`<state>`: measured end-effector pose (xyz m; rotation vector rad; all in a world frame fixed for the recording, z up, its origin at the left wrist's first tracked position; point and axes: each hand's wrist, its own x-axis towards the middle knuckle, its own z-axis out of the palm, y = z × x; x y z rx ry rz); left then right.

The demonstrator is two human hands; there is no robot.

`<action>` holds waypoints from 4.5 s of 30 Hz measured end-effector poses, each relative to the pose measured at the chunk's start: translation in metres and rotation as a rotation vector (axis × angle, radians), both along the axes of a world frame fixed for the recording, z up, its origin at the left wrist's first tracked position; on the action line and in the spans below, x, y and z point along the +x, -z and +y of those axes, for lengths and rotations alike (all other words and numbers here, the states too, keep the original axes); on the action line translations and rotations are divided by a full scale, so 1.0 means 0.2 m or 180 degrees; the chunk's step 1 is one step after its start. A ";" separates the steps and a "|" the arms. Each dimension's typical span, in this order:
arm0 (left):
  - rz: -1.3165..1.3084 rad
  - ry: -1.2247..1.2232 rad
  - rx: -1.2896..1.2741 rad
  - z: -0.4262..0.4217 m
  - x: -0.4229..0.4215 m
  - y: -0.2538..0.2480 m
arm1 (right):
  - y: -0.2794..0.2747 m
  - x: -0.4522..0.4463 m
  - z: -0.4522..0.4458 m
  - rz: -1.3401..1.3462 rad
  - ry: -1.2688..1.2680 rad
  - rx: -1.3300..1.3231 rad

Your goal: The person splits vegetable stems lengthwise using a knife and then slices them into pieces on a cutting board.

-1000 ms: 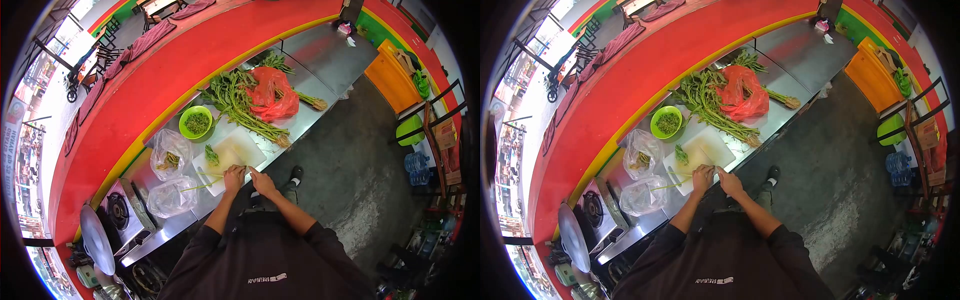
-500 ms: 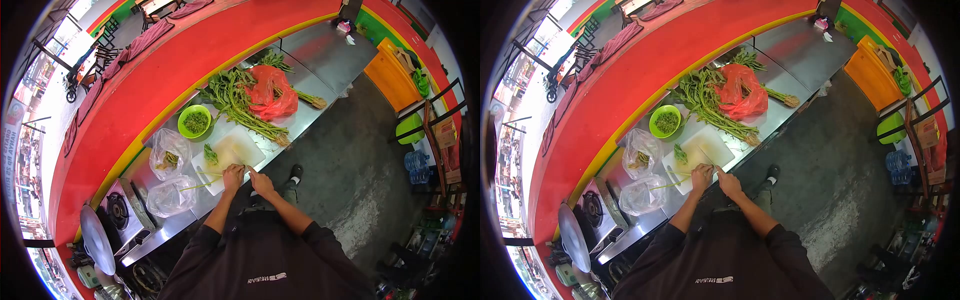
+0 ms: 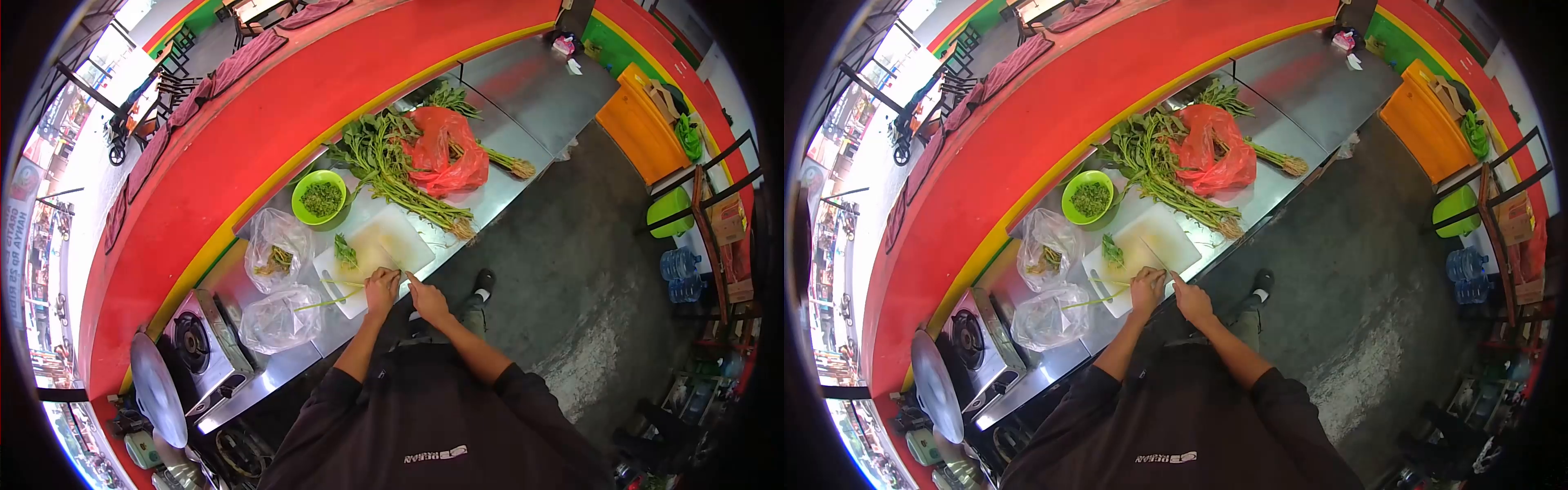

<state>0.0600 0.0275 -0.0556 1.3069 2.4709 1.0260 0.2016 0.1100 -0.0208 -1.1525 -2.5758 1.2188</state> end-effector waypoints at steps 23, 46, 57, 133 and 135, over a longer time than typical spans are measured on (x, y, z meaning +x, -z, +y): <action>0.0058 0.0014 0.0057 -0.01 -0.02 0.01 | 0.03 -0.03 -0.01 0.0043 0.0063 0.0176; 0.0071 -0.0610 -0.0183 0.04 0.11 -0.01 | 0.04 0.01 0.11 0.0035 -0.0419 -0.0053; 0.0046 -0.0785 -0.0105 0.04 0.15 -0.04 | 0.09 -0.01 0.17 0.0241 -0.0734 -0.0025; -0.0090 -0.0830 0.0032 0.02 0.16 -0.02 | 0.04 -0.04 0.14 -0.0191 -0.0740 0.0043; -0.0106 -0.0835 0.0033 0.02 0.16 -0.02 | 0.00 -0.05 0.15 -0.0135 -0.0743 0.0045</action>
